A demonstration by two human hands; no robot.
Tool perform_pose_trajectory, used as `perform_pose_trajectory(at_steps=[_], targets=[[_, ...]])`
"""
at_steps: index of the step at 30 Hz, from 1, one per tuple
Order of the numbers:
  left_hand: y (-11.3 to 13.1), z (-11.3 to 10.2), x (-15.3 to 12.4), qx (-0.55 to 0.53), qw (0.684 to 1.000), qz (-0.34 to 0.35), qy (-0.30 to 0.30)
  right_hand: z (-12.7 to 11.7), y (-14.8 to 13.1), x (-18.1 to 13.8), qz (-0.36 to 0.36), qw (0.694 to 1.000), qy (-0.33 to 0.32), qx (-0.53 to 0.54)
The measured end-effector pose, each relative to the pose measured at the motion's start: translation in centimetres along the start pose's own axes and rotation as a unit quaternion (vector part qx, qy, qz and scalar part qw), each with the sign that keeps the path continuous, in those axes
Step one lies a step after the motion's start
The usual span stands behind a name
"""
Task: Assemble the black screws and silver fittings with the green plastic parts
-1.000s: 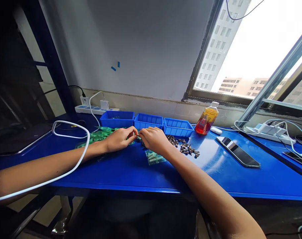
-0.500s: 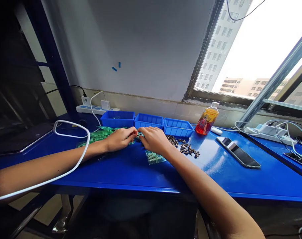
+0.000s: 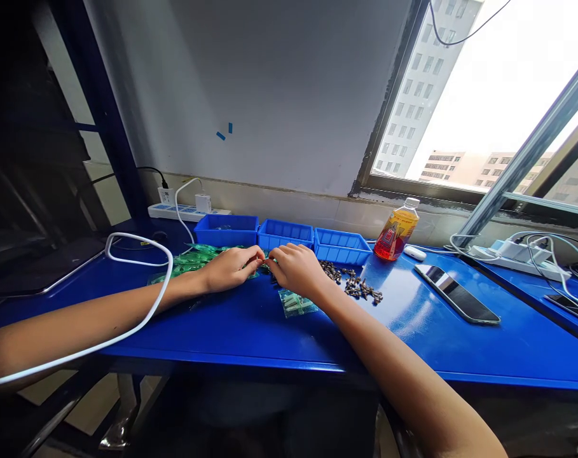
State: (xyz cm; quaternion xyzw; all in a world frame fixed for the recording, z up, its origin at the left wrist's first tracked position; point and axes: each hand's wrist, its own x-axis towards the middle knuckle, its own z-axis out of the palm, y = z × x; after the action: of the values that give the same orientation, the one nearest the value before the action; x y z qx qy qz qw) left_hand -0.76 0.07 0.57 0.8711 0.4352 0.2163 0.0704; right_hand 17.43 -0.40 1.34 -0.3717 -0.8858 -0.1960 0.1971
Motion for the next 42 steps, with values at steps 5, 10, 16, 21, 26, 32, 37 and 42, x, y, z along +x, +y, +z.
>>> perform_pose_trajectory(at_steps=[5, 10, 16, 21, 26, 32, 37, 42], targets=[[0.1, -0.1, 0.0, -0.003, 1.0, -0.003, -0.004, 0.0, 0.1, 0.1, -0.001, 1.0, -0.004, -0.001], [0.3, -0.2, -0.1, -0.012, 1.0, -0.005, -0.002, 0.1, 0.3, 0.1, -0.025, 1.0, -0.008, -0.007], [0.5, -0.4, -0.1, -0.007, 1.0, -0.01, -0.014, 0.3, 0.2, 0.1, -0.042, 0.998, -0.033, -0.016], [0.2, -2.0, 0.0, 0.013, 0.998, 0.023, -0.062, 0.1, 0.3, 0.1, -0.03, 0.999, -0.034, -0.021], [-0.3, -5.0, -0.6, 0.019, 0.983, 0.102, -0.152, -0.3, 0.1, 0.1, -0.019, 0.999, -0.036, -0.006], [-0.1, -6.2, -1.4, 0.056, 0.952, 0.125, -0.275, -0.4, 0.0, 0.2, -0.01, 0.999, -0.049, 0.002], [-0.1, -5.4, -1.2, 0.058, 0.954, 0.153, -0.251, -0.3, 0.0, 0.1, -0.017, 0.999, -0.042, 0.008], [0.7, -2.9, -1.0, 0.073, 0.966, 0.185, -0.166, -0.6, -0.3, 0.2, -0.007, 0.998, -0.061, -0.002]])
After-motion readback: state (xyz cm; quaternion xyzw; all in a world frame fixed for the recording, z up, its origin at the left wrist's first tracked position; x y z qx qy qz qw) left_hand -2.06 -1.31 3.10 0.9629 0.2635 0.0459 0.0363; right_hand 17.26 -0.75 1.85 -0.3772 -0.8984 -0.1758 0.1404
